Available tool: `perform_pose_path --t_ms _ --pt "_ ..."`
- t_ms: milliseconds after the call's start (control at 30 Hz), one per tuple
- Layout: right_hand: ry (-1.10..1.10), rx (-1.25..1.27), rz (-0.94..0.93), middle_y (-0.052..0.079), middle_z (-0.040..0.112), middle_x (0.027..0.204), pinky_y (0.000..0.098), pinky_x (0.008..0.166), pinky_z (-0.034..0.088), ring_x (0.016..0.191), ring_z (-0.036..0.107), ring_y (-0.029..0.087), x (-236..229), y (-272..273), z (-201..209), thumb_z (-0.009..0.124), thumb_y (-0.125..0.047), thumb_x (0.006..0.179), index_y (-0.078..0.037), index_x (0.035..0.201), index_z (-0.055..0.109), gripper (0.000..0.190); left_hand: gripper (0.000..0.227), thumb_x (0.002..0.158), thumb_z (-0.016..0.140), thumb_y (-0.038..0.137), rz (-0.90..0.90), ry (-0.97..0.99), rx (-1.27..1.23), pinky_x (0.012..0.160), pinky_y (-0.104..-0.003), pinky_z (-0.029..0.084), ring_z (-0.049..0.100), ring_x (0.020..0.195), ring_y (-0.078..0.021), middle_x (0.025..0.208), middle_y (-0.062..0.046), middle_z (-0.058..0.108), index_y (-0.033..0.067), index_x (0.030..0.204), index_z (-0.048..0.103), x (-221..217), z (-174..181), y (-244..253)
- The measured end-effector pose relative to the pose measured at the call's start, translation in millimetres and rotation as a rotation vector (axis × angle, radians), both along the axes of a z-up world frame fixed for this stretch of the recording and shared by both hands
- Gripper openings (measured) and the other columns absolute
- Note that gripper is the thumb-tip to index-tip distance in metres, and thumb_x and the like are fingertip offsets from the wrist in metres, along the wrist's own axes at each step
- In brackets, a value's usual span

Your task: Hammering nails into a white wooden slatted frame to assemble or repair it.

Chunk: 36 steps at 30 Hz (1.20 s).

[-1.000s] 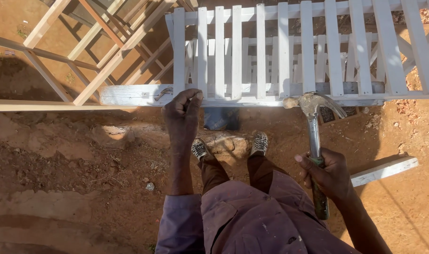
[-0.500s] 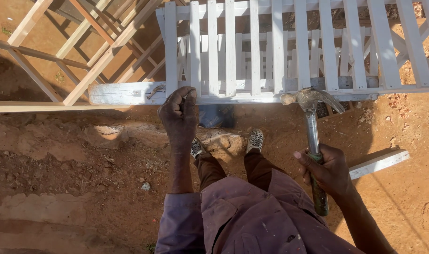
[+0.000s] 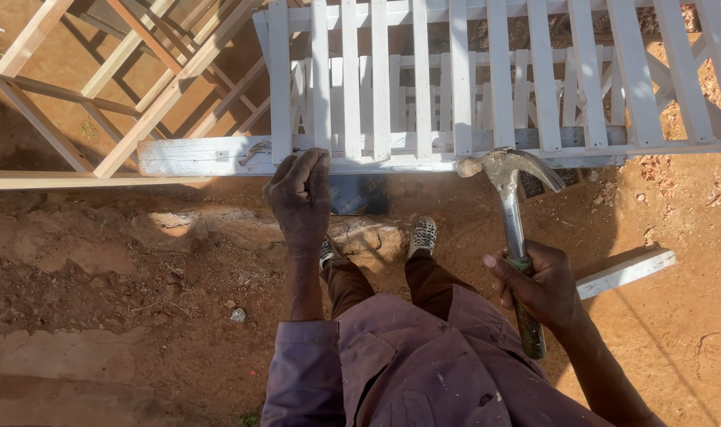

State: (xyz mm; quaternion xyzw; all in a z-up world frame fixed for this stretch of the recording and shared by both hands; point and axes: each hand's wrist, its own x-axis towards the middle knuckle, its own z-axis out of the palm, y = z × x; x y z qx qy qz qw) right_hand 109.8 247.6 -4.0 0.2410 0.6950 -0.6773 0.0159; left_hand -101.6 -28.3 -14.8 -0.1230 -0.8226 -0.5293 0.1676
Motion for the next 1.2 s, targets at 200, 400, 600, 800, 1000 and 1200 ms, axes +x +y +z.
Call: perform_pose_path --t_ms 200,400,600,800,1000,1200 --pt "0.12 -0.004 0.163 0.018 0.066 0.046 0.0315 0.029 0.054 0.031 0.067 0.021 -29 -16 29 0.058 -0.021 0.102 0.002 0.073 0.071 0.039 0.013 0.103 0.07 0.013 0.064 0.043 0.075 0.039 -0.024 0.035 0.052 0.045 -0.0117 0.064 -0.007 0.06 0.0072 0.106 0.081 3 -19 1" --pt "0.324 -0.02 0.326 0.015 0.069 0.053 0.0307 0.035 0.058 0.038 0.069 0.019 -74 -49 50 0.043 -0.019 0.109 0.001 0.089 0.072 0.04 0.011 0.102 0.072 0.012 0.057 0.087 0.12 0.038 -0.026 0.033 0.049 0.043 -0.0133 0.063 -0.009 0.056 0.0058 0.106 0.08 2 -26 0" --pt "0.145 0.266 0.364 0.019 0.052 0.046 0.0333 0.043 0.044 0.045 0.051 0.017 -108 -77 63 0.061 -0.025 0.106 -0.001 0.062 0.061 0.05 0.009 0.099 0.075 0.009 0.06 0.149 0.082 0.035 -0.029 0.032 0.051 0.04 -0.0174 0.063 -0.01 0.056 0.0053 0.105 0.08 -1 -29 -2" --pt "0.128 0.385 0.402 0.019 0.053 0.046 0.0315 0.046 0.043 0.049 0.046 0.013 -118 -89 89 0.056 -0.028 0.109 -0.002 0.067 0.057 0.048 0.009 0.099 0.075 0.012 0.086 0.173 0.024 0.033 -0.032 0.034 0.051 0.039 -0.0243 0.065 -0.011 0.056 0.0059 0.104 0.081 0 -32 -3" --pt "0.141 0.472 0.502 0.027 0.052 0.047 0.0352 0.046 0.045 0.035 0.057 0.03 -125 -84 67 0.05 -0.027 0.111 -0.002 0.071 0.059 0.049 0.012 0.1 0.073 0.013 0.081 0.17 0.026 0.032 -0.033 0.033 0.05 0.039 -0.0278 0.066 -0.009 0.057 0.007 0.106 0.081 -3 -39 -3" --pt "0.205 0.343 0.448 0.011 0.058 0.039 0.0297 0.04 0.051 0.033 0.062 0.023 -113 -76 63 0.047 -0.034 0.111 -0.013 0.063 0.06 0.054 0.011 0.1 0.073 0.014 0.07 0.107 0.116 0.031 -0.029 0.039 0.056 0.041 -0.025 0.07 -0.008 0.064 0.0114 0.108 0.081 -1 -26 0"
